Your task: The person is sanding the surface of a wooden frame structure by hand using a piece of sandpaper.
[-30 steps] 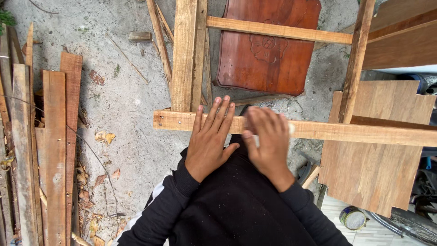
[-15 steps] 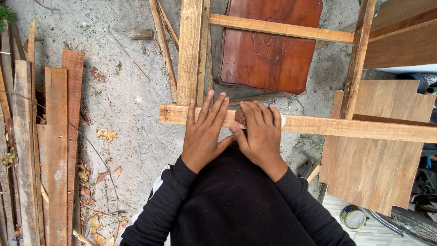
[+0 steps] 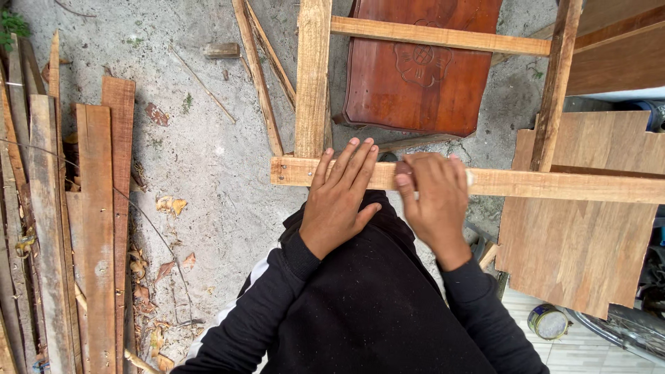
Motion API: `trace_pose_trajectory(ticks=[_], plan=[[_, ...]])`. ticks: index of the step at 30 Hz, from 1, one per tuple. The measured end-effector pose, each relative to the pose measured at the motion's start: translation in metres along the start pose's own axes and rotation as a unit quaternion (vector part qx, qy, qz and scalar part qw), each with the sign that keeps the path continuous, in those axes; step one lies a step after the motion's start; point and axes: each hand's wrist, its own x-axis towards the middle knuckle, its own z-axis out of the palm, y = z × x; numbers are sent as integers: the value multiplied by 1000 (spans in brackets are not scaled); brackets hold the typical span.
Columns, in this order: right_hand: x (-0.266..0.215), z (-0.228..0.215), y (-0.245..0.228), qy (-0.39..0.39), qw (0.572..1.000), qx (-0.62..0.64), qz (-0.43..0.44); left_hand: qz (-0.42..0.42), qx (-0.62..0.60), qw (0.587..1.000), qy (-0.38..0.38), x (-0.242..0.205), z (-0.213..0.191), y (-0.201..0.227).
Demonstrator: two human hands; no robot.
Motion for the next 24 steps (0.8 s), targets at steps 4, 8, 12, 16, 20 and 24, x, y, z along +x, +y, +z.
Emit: trace_pose_trajectory(ticks=[4, 8, 12, 16, 20, 24], plan=[[-1, -3, 9, 2, 996, -63, 66, 3, -1, 1000, -5, 1, 3, -4], [2, 20, -20, -5, 998, -55, -3, 2, 10, 1000, -13, -1, 2, -5], [3, -7, -4, -30, 999, 8, 15, -3, -17, 1000, -6, 2, 2, -2], [3, -1, -1, -17, 998, -54, 21, -7, -10, 1000, 3, 2, 4, -1], [2, 8, -12, -20, 998, -34, -50, -9, 3, 1000, 2, 1, 3, -1], [8, -16, 8, -84, 996, -28, 2, -17, -8, 1000, 10, 4, 2, 1]])
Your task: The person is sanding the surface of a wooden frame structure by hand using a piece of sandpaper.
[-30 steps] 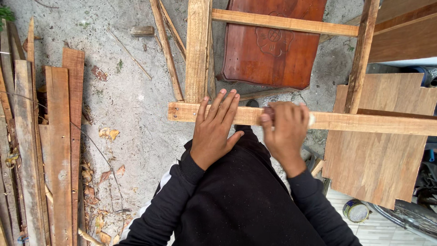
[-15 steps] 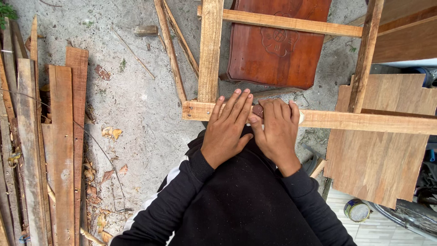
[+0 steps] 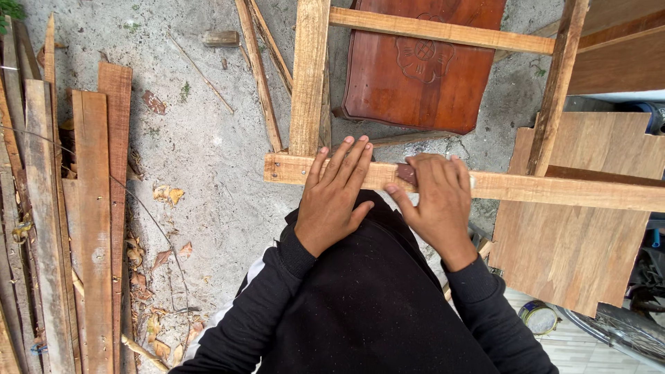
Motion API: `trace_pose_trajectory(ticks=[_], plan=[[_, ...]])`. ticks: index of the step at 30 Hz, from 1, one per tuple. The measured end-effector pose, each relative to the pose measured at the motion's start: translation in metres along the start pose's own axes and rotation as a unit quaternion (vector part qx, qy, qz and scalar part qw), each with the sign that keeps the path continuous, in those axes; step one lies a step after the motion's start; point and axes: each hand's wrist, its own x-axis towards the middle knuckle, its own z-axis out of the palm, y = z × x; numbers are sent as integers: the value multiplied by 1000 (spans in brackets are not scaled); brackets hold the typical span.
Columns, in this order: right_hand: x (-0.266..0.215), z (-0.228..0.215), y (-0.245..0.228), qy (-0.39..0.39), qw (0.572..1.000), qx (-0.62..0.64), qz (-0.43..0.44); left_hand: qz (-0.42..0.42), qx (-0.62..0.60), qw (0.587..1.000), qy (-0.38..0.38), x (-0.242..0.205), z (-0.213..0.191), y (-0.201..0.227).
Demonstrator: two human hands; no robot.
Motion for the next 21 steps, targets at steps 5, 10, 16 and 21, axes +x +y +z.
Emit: trace_pose_trajectory(ticks=[5, 10, 16, 21], plan=[[-2, 15, -21, 46, 996, -40, -58, -7, 18, 1000, 8, -6, 0, 1], [-6, 7, 7, 26, 997, 9, -68, -19, 13, 1000, 1, -1, -2, 6], [-31, -19, 94, 13, 998, -56, 34, -46, 13, 999, -4, 3, -1, 13], [-21, 7, 61, 41, 998, -39, -38, -49, 46, 998, -15, 8, -5, 21]])
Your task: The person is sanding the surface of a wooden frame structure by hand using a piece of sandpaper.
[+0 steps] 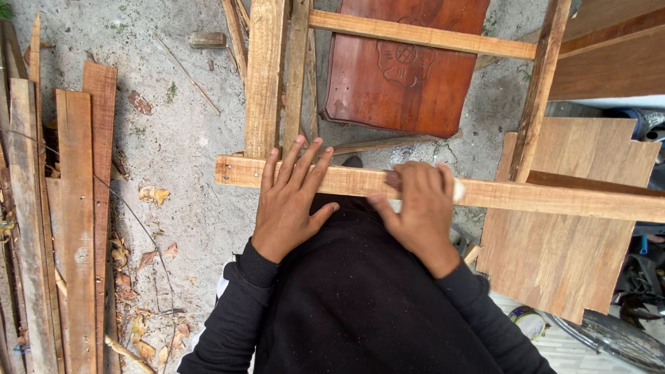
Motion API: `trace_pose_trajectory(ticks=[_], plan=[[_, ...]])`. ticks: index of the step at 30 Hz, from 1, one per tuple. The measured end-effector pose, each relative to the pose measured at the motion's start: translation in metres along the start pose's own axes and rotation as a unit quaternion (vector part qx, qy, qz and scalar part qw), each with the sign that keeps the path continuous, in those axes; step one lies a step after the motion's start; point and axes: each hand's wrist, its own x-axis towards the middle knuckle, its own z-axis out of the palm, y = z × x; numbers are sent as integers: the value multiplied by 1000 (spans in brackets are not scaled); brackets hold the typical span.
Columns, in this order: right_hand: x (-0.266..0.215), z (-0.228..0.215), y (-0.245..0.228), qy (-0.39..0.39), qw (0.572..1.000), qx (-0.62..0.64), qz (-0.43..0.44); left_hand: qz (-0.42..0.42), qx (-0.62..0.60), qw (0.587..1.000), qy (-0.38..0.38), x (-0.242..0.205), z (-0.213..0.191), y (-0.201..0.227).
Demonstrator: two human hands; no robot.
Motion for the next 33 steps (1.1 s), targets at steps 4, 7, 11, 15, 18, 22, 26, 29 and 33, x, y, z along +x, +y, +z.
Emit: trace_pose_trajectory(ticks=[4, 7, 11, 15, 18, 22, 26, 29, 33], plan=[[7, -11, -15, 12, 997, 63, -41, 17, 6, 999, -34, 11, 5, 23], [5, -29, 14, -54, 993, 44, 93, 48, -11, 998, -49, 13, 15, 39], [1, -32, 7, -32, 994, 16, 106, 66, -10, 996, -53, 21, 20, 43], [5, -23, -13, -16, 997, 80, 19, 85, -9, 996, -24, 25, 23, 44], [1, -32, -9, -21, 995, 84, 41, 80, 10, 995, -57, 26, 26, 45], [9, -26, -19, -7, 998, 69, -1, 59, 14, 998, -25, 23, 28, 44], [20, -16, -34, -50, 994, 96, -29, 29, 6, 999, 23, 16, 24, 34], [19, -24, -31, -92, 990, 109, 0, -2, -23, 1000, -2, 13, 12, 24], [18, -27, -48, -73, 996, 43, 28, -16, -38, 999, 1, 6, -5, 5]])
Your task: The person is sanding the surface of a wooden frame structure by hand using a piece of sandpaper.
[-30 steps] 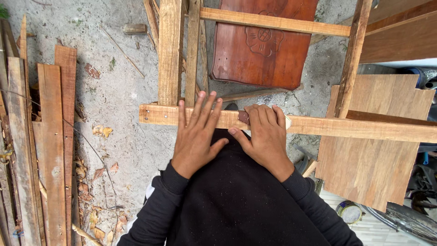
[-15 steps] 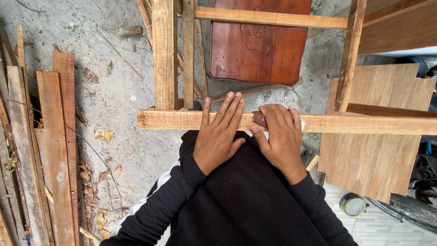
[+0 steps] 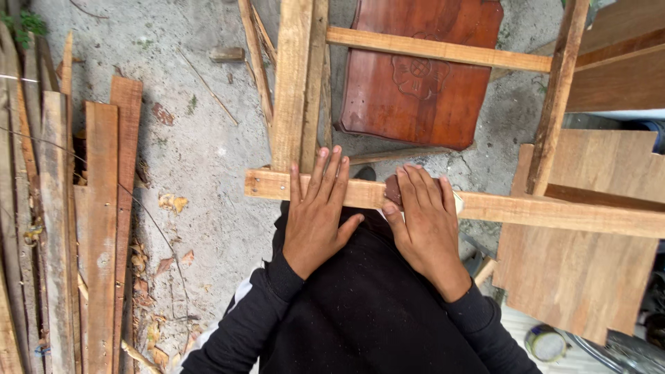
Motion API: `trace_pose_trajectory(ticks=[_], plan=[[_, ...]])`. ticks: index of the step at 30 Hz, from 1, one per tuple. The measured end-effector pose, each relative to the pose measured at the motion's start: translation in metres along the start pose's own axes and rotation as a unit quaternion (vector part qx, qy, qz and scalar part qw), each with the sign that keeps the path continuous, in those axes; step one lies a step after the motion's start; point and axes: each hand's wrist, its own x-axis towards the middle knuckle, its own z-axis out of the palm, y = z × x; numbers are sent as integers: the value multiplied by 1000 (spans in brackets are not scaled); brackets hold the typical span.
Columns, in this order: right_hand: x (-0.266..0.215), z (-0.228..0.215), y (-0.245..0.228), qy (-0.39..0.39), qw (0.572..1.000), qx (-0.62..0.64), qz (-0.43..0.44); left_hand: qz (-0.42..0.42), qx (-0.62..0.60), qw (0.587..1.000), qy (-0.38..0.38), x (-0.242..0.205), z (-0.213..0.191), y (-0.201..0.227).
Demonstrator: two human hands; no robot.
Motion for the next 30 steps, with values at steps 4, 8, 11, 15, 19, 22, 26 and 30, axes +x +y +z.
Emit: trace_pose_trajectory(ticks=[4, 8, 11, 15, 19, 22, 26, 30], plan=[[26, 35, -54, 34, 995, 42, -84, 0, 36, 999, 1, -14, -15, -18], [27, 33, -52, -9, 996, 94, -4, -10, 35, 999, -10, -21, -35, -54], [23, 32, -49, 19, 997, 38, 67, -12, 10, 999, -32, -23, -47, -74], [35, 72, -97, 69, 997, -5, 29, 38, -1, 998, -57, -19, -50, -100], [37, 84, -118, 90, 993, 73, 19, 83, -31, 994, -58, -20, -48, -112], [39, 74, -106, 118, 986, 20, 117, 104, -84, 988, -83, -19, -51, -118], [41, 92, -138, 153, 976, 36, 149, 122, -126, 978, -112, -16, -57, -128], [36, 95, -165, 109, 989, 91, 50, 165, -184, 961, -122, -15, -69, -135]])
